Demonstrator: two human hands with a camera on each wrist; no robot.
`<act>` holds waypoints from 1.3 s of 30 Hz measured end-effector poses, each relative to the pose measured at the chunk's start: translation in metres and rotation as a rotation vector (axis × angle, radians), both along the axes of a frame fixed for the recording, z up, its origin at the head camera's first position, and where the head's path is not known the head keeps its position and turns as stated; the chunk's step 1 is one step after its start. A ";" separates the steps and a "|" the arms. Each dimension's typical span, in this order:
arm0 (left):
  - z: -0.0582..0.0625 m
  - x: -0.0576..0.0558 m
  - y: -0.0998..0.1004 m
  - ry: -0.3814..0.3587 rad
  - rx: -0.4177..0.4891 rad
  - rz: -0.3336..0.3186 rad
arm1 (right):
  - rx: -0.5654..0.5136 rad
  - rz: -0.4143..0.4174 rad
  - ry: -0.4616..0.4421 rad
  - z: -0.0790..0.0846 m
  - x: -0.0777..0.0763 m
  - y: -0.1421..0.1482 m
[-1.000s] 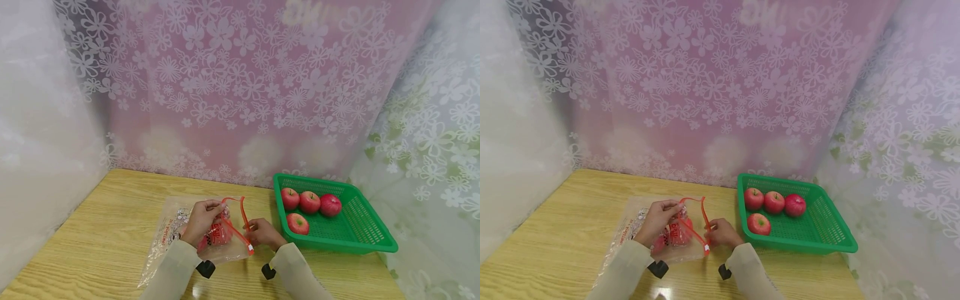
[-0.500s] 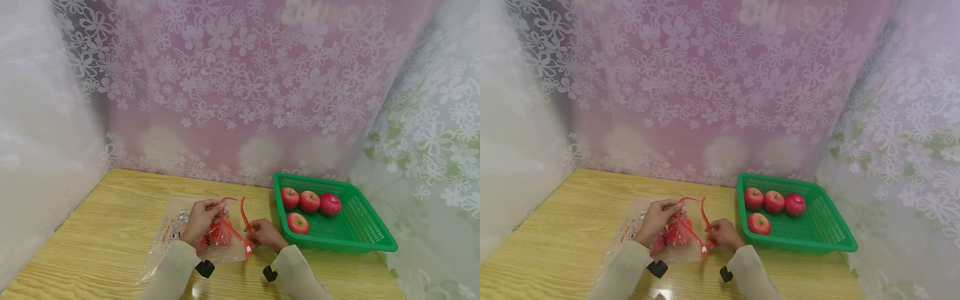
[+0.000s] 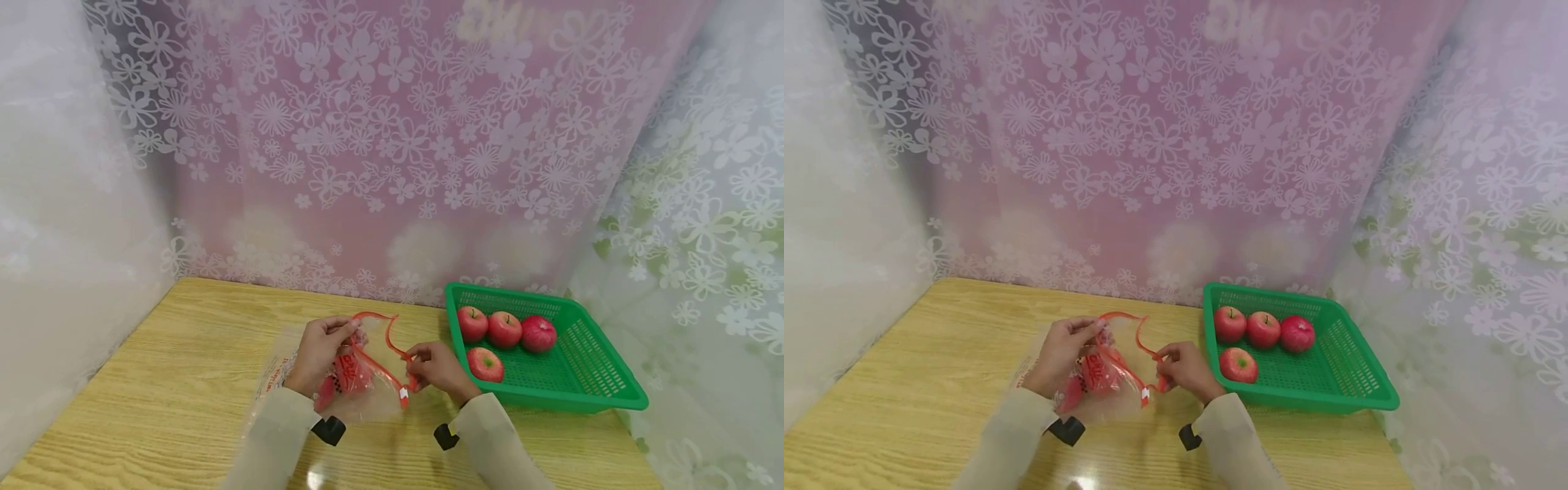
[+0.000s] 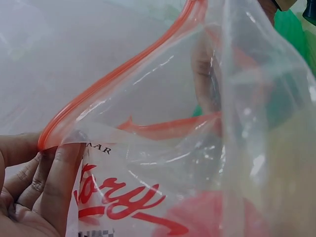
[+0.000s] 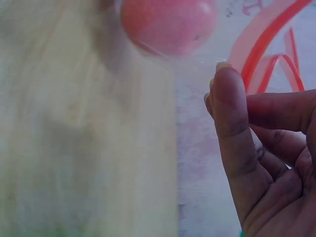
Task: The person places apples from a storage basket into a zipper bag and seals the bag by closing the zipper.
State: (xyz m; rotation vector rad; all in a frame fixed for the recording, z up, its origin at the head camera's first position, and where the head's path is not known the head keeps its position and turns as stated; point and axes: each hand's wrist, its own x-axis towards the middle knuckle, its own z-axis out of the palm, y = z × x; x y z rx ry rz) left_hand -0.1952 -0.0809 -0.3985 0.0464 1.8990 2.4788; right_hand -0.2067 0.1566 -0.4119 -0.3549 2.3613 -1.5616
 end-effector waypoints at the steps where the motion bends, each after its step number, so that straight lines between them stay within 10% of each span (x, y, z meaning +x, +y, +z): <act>1: 0.003 0.000 -0.001 0.010 0.007 0.001 | -0.003 -0.005 0.012 0.002 -0.001 0.001; 28: 0.039 0.002 -0.019 0.122 0.082 0.020 | -0.069 -0.072 0.056 0.060 -0.003 0.005; 39: 0.037 0.008 -0.011 0.094 0.114 0.011 | -0.070 -0.056 0.031 0.056 -0.003 0.012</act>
